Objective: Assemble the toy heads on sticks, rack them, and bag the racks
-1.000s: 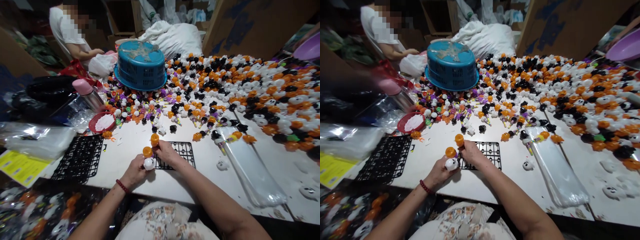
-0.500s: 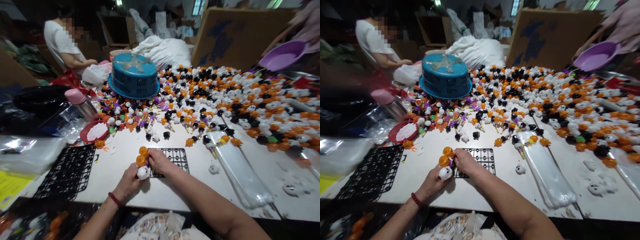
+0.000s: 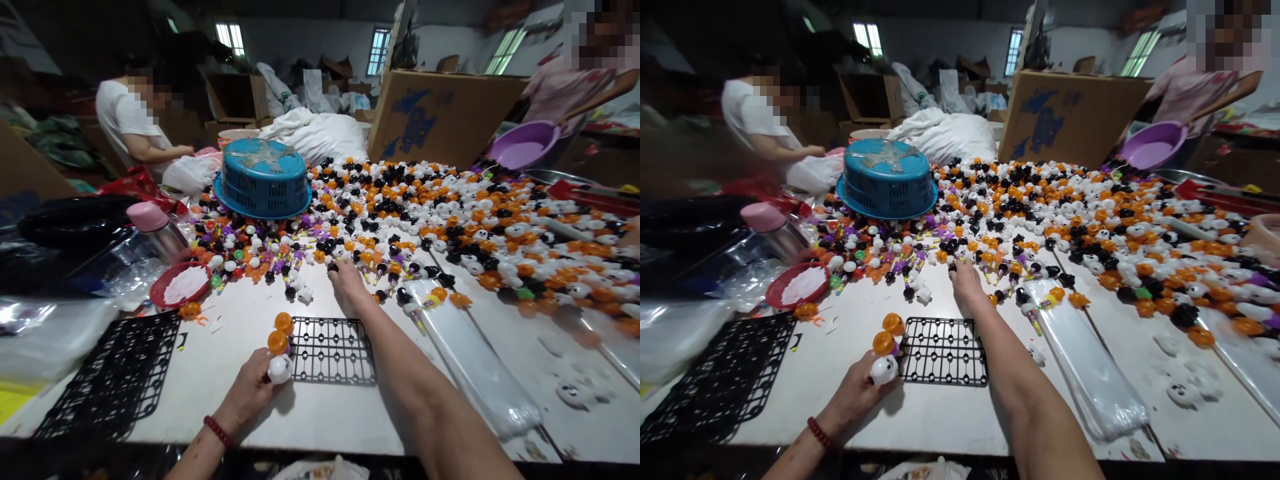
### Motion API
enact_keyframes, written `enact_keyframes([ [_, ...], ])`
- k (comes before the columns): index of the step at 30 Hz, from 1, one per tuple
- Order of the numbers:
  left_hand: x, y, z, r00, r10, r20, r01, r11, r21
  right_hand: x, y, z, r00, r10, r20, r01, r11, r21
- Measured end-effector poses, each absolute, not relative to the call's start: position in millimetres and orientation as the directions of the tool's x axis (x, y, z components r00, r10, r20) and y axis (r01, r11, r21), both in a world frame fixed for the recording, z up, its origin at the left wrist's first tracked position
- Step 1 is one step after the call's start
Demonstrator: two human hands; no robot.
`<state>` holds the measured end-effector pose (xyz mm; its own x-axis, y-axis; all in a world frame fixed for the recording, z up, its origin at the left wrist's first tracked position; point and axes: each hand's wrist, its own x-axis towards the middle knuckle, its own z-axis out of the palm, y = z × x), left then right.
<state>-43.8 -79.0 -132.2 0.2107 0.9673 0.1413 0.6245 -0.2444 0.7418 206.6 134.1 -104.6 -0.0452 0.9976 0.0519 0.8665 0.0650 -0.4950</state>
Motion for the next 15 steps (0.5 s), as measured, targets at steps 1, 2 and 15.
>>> enact_keyframes([
  [1, -43.4, -78.9, -131.4, 0.209, 0.967, 0.147, 0.626, -0.248, 0.74, 206.8, 137.7, -104.3, -0.05, 0.998, 0.04, 0.871, 0.063, -0.487],
  [2, -42.9, -78.9, -130.4, 0.208, 0.966, 0.154, 0.626, -0.252, 0.738, 207.2, 139.5, -103.6, -0.056, 0.998, 0.028, 0.875, 0.062, -0.48],
  [15, -40.3, -78.0, -128.5, 0.246, 0.96, 0.133, 0.641, -0.264, 0.72, 202.1, 176.3, -92.8, -0.111, 0.994, 0.018, 0.922, 0.11, -0.371],
])
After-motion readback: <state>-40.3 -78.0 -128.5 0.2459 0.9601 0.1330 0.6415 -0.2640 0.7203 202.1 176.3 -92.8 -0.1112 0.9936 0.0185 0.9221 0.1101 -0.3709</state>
